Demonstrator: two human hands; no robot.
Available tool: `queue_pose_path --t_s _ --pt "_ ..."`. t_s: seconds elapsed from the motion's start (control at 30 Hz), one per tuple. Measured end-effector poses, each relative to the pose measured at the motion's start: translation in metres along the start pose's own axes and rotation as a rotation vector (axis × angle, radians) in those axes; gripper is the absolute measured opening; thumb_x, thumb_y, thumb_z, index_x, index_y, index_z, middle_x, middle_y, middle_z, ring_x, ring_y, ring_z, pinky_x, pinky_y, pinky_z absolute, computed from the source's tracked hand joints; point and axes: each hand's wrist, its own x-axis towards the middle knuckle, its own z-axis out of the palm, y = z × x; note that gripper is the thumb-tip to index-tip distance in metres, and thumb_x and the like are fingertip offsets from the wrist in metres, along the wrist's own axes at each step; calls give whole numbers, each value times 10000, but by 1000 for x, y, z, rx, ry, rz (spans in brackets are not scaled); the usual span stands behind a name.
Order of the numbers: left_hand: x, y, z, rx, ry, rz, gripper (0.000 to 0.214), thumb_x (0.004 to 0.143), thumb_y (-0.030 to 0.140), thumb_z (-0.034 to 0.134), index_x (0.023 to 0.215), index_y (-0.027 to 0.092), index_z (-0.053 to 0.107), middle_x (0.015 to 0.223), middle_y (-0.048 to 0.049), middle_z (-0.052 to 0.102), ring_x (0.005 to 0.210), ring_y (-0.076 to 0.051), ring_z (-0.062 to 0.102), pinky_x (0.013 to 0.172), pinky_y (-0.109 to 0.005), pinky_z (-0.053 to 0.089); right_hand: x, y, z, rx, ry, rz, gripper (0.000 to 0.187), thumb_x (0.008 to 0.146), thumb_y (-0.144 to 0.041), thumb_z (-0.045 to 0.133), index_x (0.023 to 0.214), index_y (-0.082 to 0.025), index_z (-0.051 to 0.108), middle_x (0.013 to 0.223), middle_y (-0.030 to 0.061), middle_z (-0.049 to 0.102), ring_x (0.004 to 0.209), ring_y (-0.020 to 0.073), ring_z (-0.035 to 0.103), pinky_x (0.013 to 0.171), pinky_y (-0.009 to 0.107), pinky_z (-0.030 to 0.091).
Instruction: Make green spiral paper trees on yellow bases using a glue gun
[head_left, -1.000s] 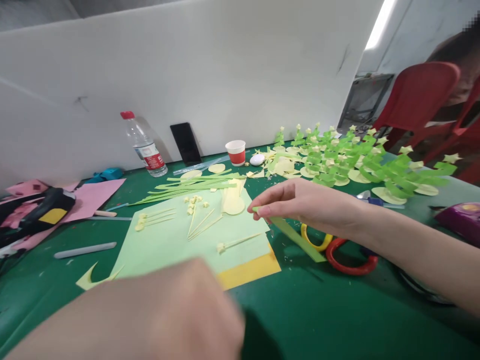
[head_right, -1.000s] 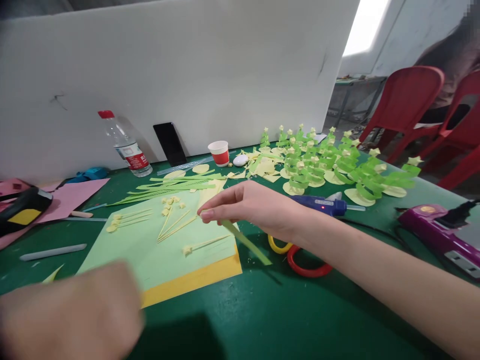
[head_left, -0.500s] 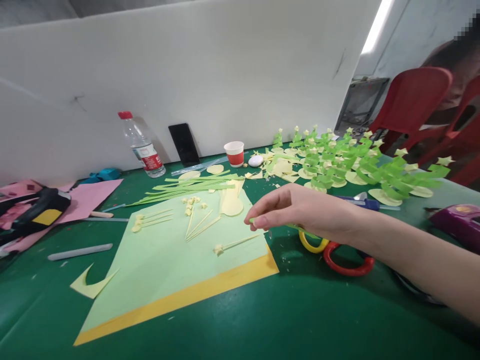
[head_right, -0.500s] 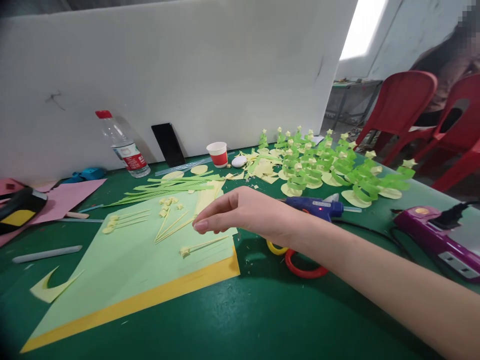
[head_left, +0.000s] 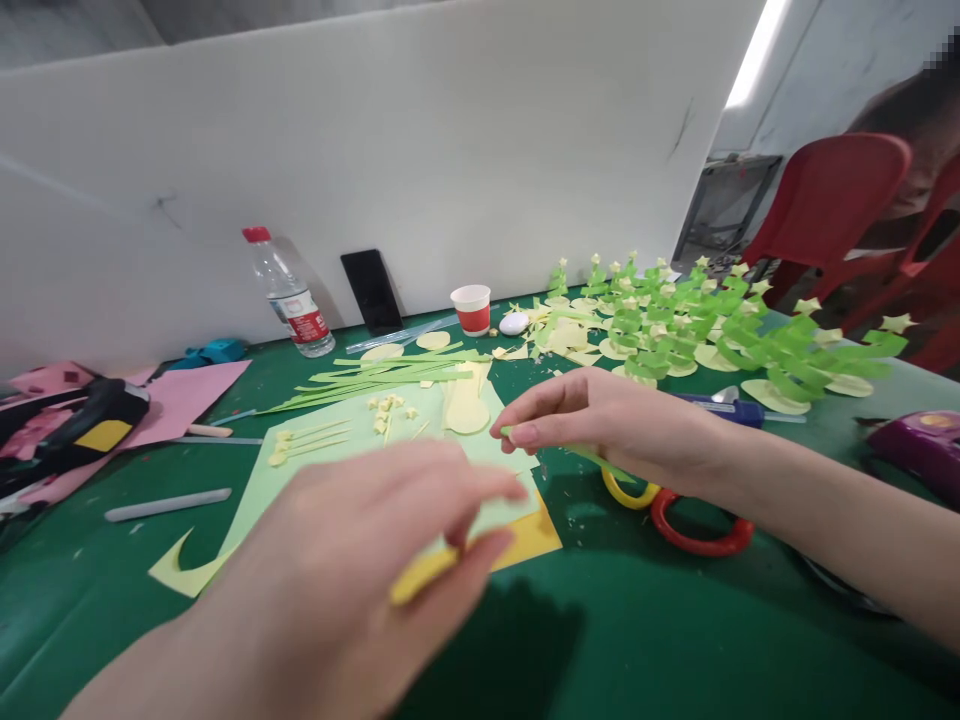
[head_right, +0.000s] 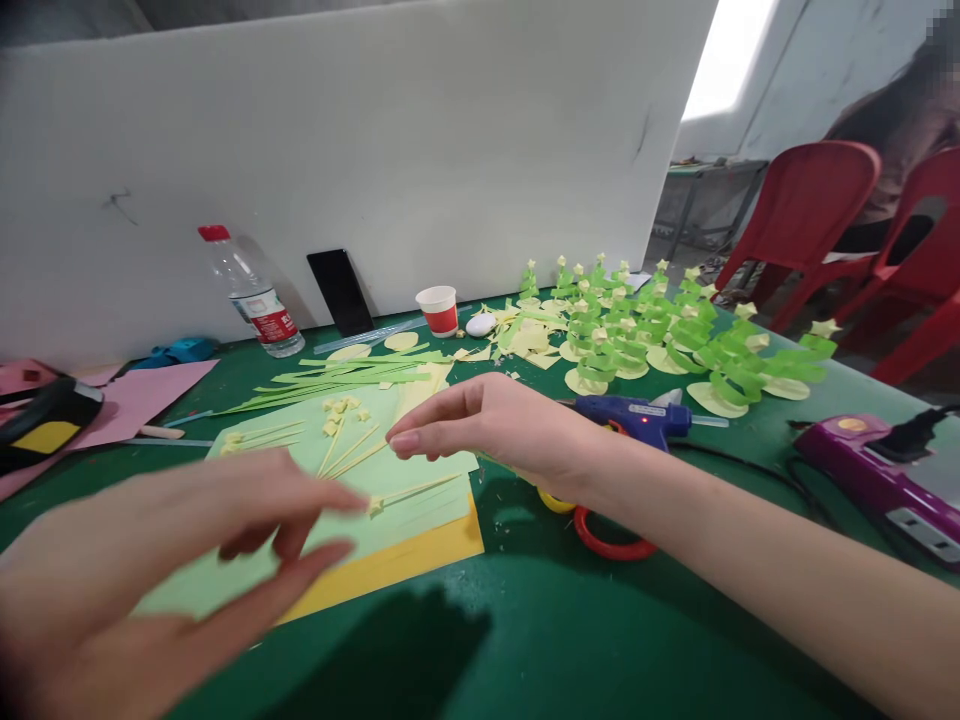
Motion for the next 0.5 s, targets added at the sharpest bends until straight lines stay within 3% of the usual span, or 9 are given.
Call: queue_pose_path --t_s 0.1,0.17,0.33,0.5 --pt "92 63 -14 158 44 200 209 758 188 570 960 231 605 723 2 572 630 -121 527 590 -215 419 -3 0 4 8 -37 0 107 696 -320 641 765 -246 677 810 -49 652 827 83 553 799 218 378" --pt "119 83 -14 135 16 281 188 778 166 541 943 209 620 691 2 560 590 -104 509 532 -200 395 -4 -1 7 32 -85 6 97 700 -313 639 764 -251 676 801 -52 647 830 80 551 811 213 371" --pt "113 75 -4 -4 -18 289 168 796 146 515 806 191 677 591 18 480 523 -80 442 459 -186 336 -2 2 10 43 -168 57 99 682 -292 656 742 -216 675 800 -27 636 869 91 541 848 225 356" --pt "113 74 -4 -35 -41 266 206 802 138 498 789 209 692 542 37 380 505 -81 371 441 -191 291 0 4 6 42 -234 49 102 695 -272 644 765 -201 667 796 -29 613 852 77 528 812 203 365"
